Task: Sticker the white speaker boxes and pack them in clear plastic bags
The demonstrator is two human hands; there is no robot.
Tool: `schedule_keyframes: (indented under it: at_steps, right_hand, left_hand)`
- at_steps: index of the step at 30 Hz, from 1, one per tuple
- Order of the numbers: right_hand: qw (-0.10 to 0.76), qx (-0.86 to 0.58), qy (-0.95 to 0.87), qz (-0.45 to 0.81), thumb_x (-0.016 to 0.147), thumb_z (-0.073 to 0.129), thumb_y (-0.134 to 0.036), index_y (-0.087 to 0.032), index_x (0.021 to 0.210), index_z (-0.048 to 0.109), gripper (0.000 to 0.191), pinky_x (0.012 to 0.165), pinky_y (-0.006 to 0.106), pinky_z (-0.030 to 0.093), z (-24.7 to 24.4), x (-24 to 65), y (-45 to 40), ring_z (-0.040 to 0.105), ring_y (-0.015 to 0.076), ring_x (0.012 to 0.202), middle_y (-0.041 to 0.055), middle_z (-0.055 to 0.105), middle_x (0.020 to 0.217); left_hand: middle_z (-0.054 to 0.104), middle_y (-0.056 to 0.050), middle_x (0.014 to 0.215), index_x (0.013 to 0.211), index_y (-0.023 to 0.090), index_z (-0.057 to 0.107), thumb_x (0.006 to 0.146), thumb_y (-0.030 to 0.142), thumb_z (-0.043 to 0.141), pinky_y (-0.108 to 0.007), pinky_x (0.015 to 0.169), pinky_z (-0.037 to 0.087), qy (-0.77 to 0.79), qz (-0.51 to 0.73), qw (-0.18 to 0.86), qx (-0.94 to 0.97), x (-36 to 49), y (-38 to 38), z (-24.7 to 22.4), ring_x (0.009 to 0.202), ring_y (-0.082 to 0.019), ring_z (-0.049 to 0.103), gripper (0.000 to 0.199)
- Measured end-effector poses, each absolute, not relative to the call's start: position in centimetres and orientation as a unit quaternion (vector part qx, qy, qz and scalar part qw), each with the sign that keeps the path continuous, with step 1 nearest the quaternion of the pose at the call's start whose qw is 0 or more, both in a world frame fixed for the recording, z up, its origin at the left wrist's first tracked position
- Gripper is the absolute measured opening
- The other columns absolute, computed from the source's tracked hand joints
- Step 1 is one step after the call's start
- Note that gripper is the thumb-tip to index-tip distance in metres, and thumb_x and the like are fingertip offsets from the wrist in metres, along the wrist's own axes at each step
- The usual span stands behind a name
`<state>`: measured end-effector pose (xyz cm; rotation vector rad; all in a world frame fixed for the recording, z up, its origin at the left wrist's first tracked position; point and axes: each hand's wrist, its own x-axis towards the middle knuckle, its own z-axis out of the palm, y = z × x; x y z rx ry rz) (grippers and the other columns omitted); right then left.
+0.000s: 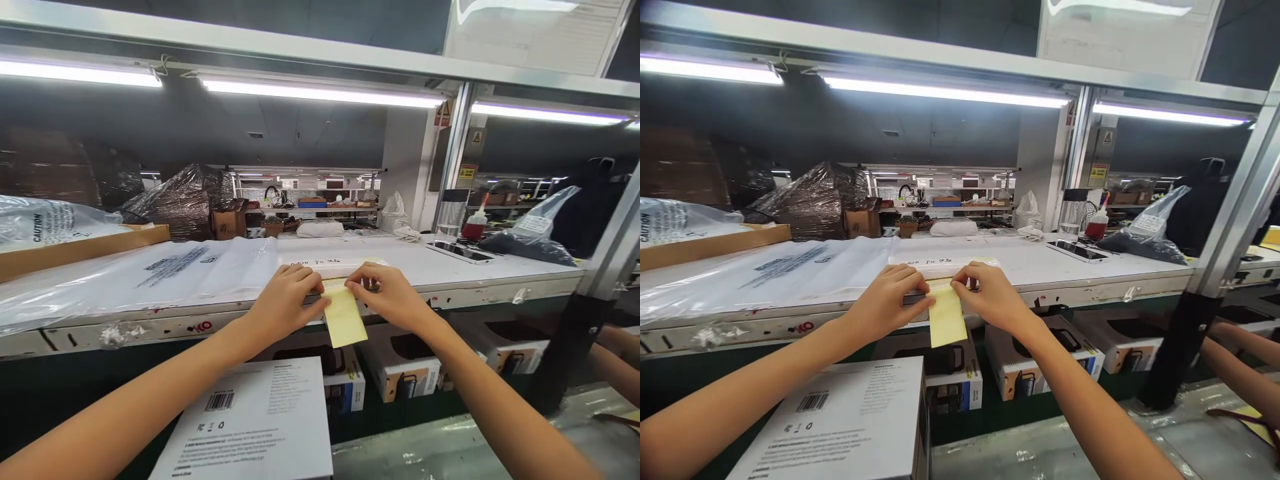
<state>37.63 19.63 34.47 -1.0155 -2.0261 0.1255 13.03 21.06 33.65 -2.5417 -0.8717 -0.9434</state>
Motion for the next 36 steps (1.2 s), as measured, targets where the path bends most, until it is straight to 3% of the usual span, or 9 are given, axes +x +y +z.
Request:
schedule_keyframes:
  at_steps: [5, 10, 17, 21, 27, 36]
  right_hand:
    - [0.362, -0.42, -0.83, 0.055, 0.095, 0.064, -0.029, -0.021, 0.089, 0.079, 0.019, 0.068, 0.032, 0.042, 35.8, 37.3, 20.4, 0.059, 0.0169, 0.074, 0.0023, 0.071, 0.083]
    - [0.318, -0.433, -0.836, 0.114, 0.093, 0.065, -0.029, -0.021, 0.091, 0.08, 0.018, 0.069, 0.031, 0.044, 36.7, 37.3, 20.8, 0.063, 0.0183, 0.077, 0.0036, 0.077, 0.087]
    - [0.256, -0.45, -0.844, 0.136, 0.091, 0.067, -0.036, -0.022, 0.098, 0.083, 0.022, 0.062, 0.03, 0.039, 38.1, 37.6, 21.0, 0.057, 0.0162, 0.067, 0.0005, 0.072, 0.075]
    - [0.256, -0.459, -0.844, 0.108, 0.09, 0.069, -0.032, -0.025, 0.095, 0.083, 0.017, 0.062, 0.03, 0.039, 38.0, 37.3, 20.5, 0.056, 0.0156, 0.066, -0.0008, 0.071, 0.074]
    - [0.29, -0.434, -0.853, 0.029, 0.089, 0.067, -0.023, -0.023, 0.089, 0.081, 0.014, 0.067, 0.03, 0.043, 37.1, 36.5, 19.8, 0.058, 0.0155, 0.069, 0.002, 0.075, 0.089]
    - [0.263, -0.454, -0.851, 0.028, 0.087, 0.067, -0.027, -0.025, 0.091, 0.08, 0.014, 0.063, 0.03, 0.04, 37.4, 36.3, 20.1, 0.056, 0.0155, 0.067, -0.0004, 0.072, 0.079]
  left_hand:
    - [0.073, -0.004, 0.097, 0.096, 0.02, 0.064, 0.098, 0.028, 0.066, -0.042, 0.091, 0.047, -0.285, -0.33, 0.107, -0.894, 12.6, 21.0, 34.0, 0.096, -0.024, 0.067, 0.008]
    - [0.075, -0.006, 0.1, 0.109, 0.021, 0.073, 0.102, 0.042, 0.064, -0.048, 0.095, 0.048, -0.334, -0.335, 0.111, -0.874, 13.8, 21.0, 34.2, 0.1, -0.027, 0.069, 0.023]
    - [0.079, -0.005, 0.112, 0.103, 0.021, 0.07, 0.099, 0.034, 0.071, -0.049, 0.099, 0.047, -0.326, -0.303, 0.108, -0.889, 13.6, 21.5, 33.8, 0.111, -0.029, 0.068, 0.014]
    - [0.079, -0.004, 0.112, 0.104, 0.022, 0.069, 0.097, 0.029, 0.072, -0.048, 0.1, 0.047, -0.316, -0.304, 0.09, -0.894, 13.0, 21.4, 33.8, 0.112, -0.028, 0.069, 0.011]
    - [0.079, -0.005, 0.109, 0.106, 0.021, 0.07, 0.096, 0.027, 0.07, -0.047, 0.098, 0.047, -0.32, -0.306, 0.108, -0.89, 13.1, 21.2, 33.9, 0.108, -0.029, 0.07, 0.012]
    - [0.079, -0.004, 0.11, 0.105, 0.021, 0.07, 0.093, 0.028, 0.074, -0.047, 0.099, 0.046, -0.333, -0.308, 0.099, -0.886, 13.2, 21.1, 33.9, 0.108, -0.029, 0.07, 0.014]
